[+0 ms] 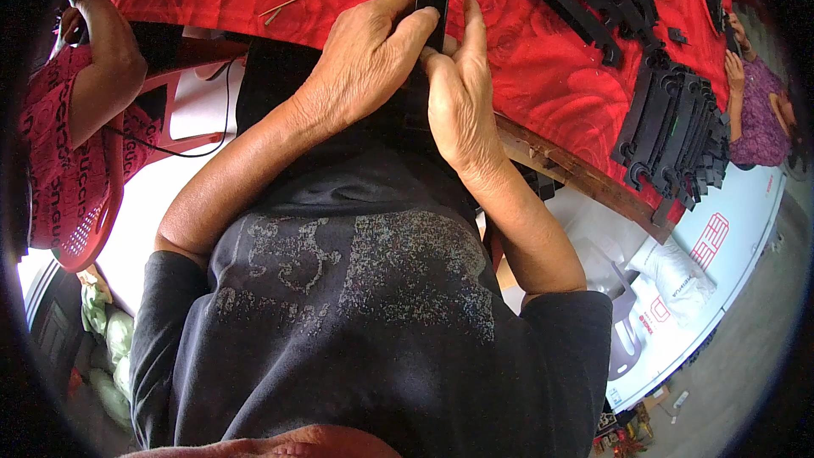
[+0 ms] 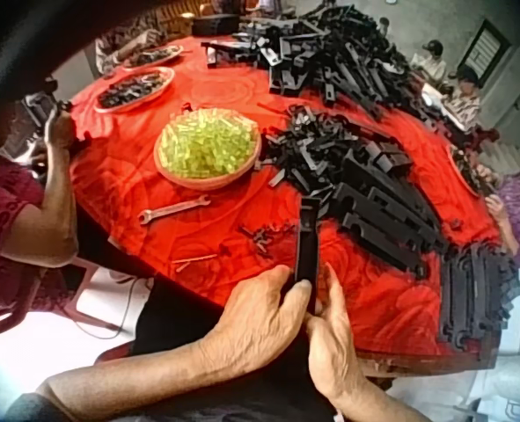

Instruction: The person assembles plastic components by fitting and pressing small parts into a black plastic housing by hand.

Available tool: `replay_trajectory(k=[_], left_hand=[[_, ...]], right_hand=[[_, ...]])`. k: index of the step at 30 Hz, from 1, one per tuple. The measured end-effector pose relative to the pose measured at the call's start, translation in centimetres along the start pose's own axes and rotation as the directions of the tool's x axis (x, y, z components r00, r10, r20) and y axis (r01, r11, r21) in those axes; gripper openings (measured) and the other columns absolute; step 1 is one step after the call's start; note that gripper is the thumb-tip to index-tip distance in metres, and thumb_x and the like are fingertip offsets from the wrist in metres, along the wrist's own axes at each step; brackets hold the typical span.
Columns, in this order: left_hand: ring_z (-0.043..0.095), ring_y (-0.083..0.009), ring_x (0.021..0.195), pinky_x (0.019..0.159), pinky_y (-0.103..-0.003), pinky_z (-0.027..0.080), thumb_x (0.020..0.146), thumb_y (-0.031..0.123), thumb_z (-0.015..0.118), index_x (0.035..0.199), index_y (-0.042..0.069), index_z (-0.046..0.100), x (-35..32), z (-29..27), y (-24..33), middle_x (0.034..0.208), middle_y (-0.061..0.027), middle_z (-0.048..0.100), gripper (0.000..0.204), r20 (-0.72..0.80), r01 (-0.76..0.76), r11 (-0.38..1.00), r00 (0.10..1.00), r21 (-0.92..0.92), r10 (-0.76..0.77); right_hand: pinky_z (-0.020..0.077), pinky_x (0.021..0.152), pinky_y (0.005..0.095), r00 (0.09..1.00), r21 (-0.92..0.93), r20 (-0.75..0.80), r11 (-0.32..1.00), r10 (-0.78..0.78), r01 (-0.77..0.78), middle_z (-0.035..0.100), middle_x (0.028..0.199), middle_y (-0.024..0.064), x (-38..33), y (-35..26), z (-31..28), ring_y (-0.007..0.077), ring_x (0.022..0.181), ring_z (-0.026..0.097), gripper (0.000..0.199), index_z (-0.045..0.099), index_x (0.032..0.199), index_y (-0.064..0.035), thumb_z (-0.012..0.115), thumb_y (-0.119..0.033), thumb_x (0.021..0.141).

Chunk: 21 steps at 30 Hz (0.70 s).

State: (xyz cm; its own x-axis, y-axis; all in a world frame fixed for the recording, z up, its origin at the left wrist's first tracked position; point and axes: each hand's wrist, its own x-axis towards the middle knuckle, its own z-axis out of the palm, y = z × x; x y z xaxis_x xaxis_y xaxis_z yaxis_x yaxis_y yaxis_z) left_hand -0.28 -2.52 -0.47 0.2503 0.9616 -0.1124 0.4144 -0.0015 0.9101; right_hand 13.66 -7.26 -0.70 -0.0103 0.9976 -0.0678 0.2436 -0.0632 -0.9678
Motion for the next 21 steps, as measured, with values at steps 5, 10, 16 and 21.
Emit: replay_trajectory(k=[5, 10, 16, 21], left_hand=[[0.064, -0.0374, 0.068, 0.063, -0.044, 0.047, 0.095, 0.028, 0.055, 0.091, -0.004, 0.063, 0.0, -0.2, 0.5, 0.071, -0.0220, 0.060, 0.034, 0.005, -0.012, 1.000, 1.000, 0.028, 0.012], [0.065, -0.0380, 0.068, 0.063, -0.045, 0.048, 0.096, 0.027, 0.055, 0.091, -0.004, 0.063, 0.0, -0.5, 0.5, 0.070, -0.0214, 0.061, 0.033, 0.045, 0.004, 0.997, 0.999, 0.071, -0.007], [0.065, -0.0424, 0.072, 0.064, -0.048, 0.048, 0.097, 0.026, 0.056, 0.088, -0.004, 0.062, -0.4, -1.0, 1.0, 0.072, -0.0239, 0.062, 0.032, 0.064, -0.031, 0.995, 0.998, 0.096, 0.025], [0.064, -0.0459, 0.075, 0.065, -0.051, 0.048, 0.096, 0.024, 0.056, 0.086, -0.005, 0.060, -1.5, -0.5, 1.1, 0.074, -0.0269, 0.061, 0.030, 0.108, -0.097, 0.985, 0.991, 0.140, 0.082]], right_hand=[[0.0456, 0.097, 0.0311, 0.997, 0.072, 0.015, 0.994, 0.079, -0.080, 0.063, 0.092, 0.0155, -0.5, -0.5, 0.2, 0.0216, 0.089, 0.062, 0.073, 0.012, 0.152, 0.0169, 0.047, -0.008, 0.094], [0.0479, 0.091, 0.0281, 0.989, -0.084, 0.130, 0.994, 0.075, -0.065, 0.060, 0.091, 0.0128, -1.2, -1.4, -1.0, 0.0172, 0.085, 0.059, 0.071, 0.013, 0.153, 0.0141, 0.050, -0.008, 0.096], [0.0526, 0.088, 0.0288, 0.967, 0.285, 0.056, 0.924, 0.249, -0.254, 0.063, 0.104, 0.0118, -1.9, -1.8, -1.4, 0.0166, 0.093, 0.064, 0.065, 0.020, 0.155, 0.0066, 0.051, -0.018, 0.104], [0.0485, 0.102, 0.0379, 0.966, 0.475, -0.161, 0.874, 0.201, -0.103, 0.063, 0.120, 0.0158, 0.1, -1.4, -2.2, 0.0251, 0.111, 0.064, 0.061, 0.034, 0.149, 0.0015, 0.049, -0.040, 0.107]])
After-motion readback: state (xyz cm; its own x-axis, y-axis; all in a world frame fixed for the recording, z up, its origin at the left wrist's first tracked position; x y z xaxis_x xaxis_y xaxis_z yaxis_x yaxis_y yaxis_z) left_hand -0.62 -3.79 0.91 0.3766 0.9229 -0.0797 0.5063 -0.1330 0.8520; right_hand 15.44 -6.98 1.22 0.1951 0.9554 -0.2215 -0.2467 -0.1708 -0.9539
